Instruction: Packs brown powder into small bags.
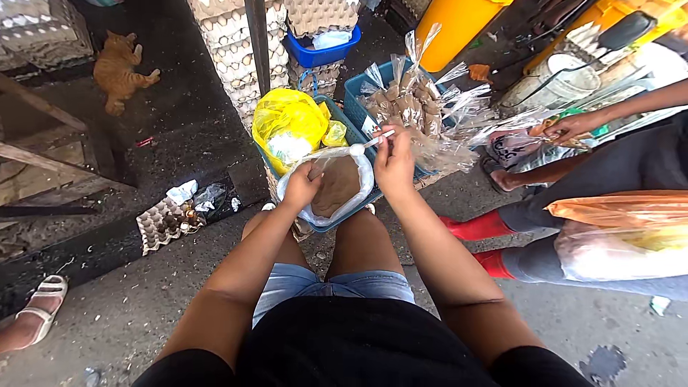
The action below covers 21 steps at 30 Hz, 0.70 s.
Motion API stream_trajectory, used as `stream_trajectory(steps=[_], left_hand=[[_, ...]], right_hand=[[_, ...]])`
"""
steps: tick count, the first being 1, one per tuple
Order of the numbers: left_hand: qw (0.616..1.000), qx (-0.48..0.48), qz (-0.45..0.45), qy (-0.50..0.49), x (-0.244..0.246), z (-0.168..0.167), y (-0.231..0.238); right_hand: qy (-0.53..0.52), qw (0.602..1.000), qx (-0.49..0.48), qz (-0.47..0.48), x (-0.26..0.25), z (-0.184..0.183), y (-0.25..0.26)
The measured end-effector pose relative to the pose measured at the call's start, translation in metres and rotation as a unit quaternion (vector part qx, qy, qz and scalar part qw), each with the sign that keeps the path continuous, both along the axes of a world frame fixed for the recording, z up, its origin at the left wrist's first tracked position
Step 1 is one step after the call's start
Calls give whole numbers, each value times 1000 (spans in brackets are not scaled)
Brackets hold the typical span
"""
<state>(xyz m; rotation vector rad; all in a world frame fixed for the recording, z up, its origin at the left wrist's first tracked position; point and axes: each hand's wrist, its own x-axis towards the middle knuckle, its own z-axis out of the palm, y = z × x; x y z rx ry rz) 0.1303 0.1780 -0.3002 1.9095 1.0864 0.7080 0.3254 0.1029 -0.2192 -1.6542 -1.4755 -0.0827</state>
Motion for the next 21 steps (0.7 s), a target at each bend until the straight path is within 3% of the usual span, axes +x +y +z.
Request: stream_trajectory(steps=[3,5,12,21], left_hand=[[1000,10,6,-10,1,2,-1],[1000,11,3,-18,0,0,-1],[999,18,2,-27,-1,-3,-5],[1000,23,-1,-2,-2,0,-7]], right_hand=[[2,980,-200,-10,-6,-35,-3],[29,964,-264,-10,-11,-53,-3],[183,929,-318,-41,-15,-62,2],[285,888,-362,-8,-41,-58,6]])
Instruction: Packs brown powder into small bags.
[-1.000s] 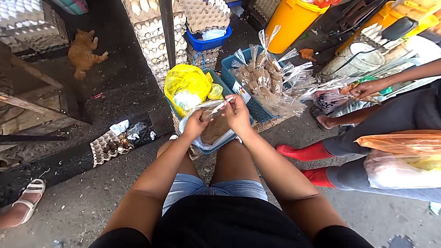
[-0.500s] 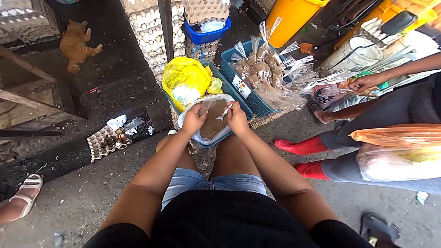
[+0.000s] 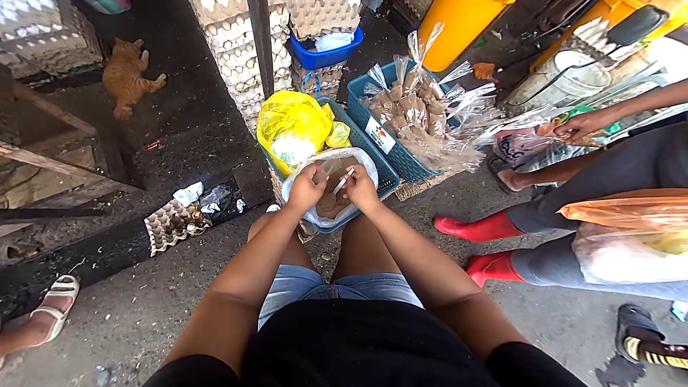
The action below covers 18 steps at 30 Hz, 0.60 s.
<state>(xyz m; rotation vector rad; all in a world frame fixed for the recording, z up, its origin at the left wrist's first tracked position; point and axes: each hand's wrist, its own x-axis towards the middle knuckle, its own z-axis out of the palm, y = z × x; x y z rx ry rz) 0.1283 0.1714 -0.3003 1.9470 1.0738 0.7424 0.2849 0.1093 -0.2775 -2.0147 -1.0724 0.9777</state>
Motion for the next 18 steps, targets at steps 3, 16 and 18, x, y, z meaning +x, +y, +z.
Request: stream_trajectory(steps=[3,16,18], left_hand=[[1000,-1,0,0,0,-1,1],[998,-34,-3,53,5,3,6],[998,-34,-4,55,5,3,6]], right_hand=[[29,999,12,-32,9,3,2],[178,955,147,-185,60,63,0],[174,948,181,-196,63,77,1]])
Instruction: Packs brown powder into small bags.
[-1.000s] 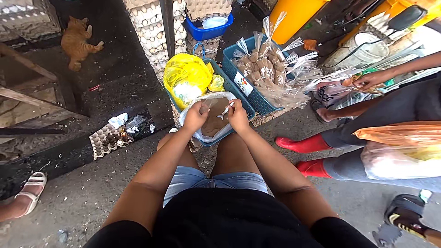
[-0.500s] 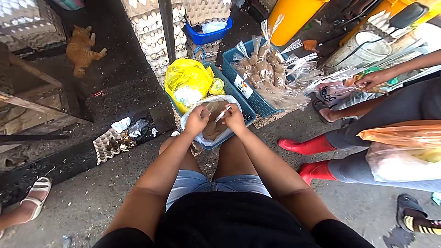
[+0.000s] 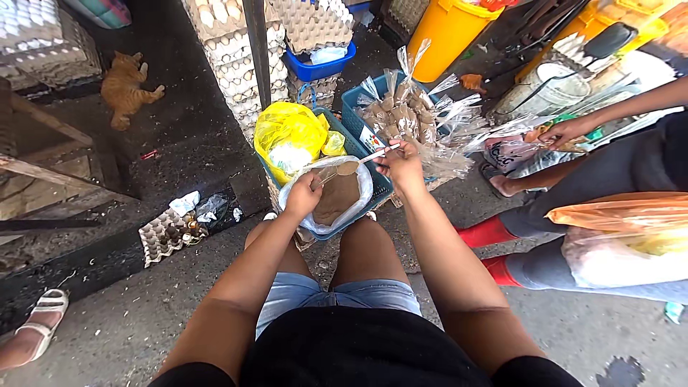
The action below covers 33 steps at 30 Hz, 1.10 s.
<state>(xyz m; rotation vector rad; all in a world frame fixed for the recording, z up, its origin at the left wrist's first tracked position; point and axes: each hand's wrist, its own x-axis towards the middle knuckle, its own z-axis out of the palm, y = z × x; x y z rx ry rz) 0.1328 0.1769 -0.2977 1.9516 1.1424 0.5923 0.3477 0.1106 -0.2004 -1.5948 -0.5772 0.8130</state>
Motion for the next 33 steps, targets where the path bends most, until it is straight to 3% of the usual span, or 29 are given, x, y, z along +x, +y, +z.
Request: stream_trajectory(steps=[6,14,18,22,24,26,29,33], left_hand=[[1000,-1,-8,7,-1,-1,1],[999,-19,-17,28,-1,0,2],[999,-22,-27,19,0,-2,3],[999,-23,-12,21,-1,0,1],[999,-19,-10,29,0,1,1],[1000,-5,-7,20,0,-1,0],[1000,-7,-7,1,1,2,1],[999,-3,-1,-53,-2,-4,0]], right_hand=[[-9,999,35,4,-6,16,5],[-161,980,-1,116,-46,-7,-1],[-332,921,89,182,-60,-19,-10],[-446,874,171,85,-36,-16,-6],[-463,878,113,44,-25,-24,-2],[-447,890,-19,93,-26,-41,-8],[-353,907,-151,174,-39,-71,-13],[-226,927,-226,195,-45,-77,-9]])
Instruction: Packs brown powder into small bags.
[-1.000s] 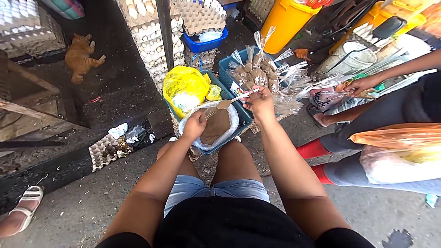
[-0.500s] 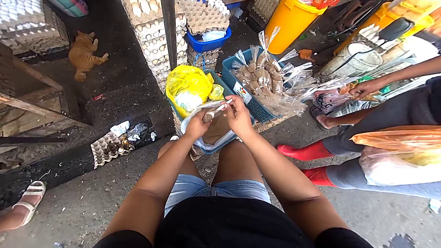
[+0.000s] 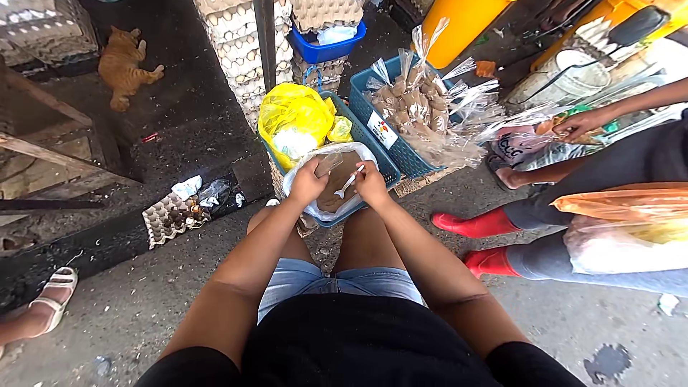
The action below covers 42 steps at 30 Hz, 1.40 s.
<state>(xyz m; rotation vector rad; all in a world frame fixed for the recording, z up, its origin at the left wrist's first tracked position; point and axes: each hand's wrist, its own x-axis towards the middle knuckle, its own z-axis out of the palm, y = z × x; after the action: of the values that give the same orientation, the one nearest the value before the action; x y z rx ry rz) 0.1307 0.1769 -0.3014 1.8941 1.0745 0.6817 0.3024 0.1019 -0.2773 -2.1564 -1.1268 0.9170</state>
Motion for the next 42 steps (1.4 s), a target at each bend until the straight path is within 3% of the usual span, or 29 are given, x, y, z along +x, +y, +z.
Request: stream_trajectory(steps=[3,7,11,18,25,37,39,42], left_hand=[[1000,11,-2,-18,-1,-1,0],[1000,11,-2,-17,1,-3,0],[1000,15,1,-11,-1,2,-3],[1000,6,-8,-14,1,-1,0],[1000,2,-9,23,-1,3,-1],[998,-7,-17,56,1,3,-1],[998,-13,-19,60,1,5,-1],[999,-4,-14,40,0,4,-2]], right_hand=[[71,997,-14,-30,-4,5,4],[108,994,-28,-3,-15,1,3],[158,985,19,-61,3,5,5],[216,953,132,-169,44,48,9],[213,937,207,-185,50,96,20],[141,971,188,-48,0,68,12],[80,971,226,19,-13,60,5],[-37,934,332,126,-10,59,-1]])
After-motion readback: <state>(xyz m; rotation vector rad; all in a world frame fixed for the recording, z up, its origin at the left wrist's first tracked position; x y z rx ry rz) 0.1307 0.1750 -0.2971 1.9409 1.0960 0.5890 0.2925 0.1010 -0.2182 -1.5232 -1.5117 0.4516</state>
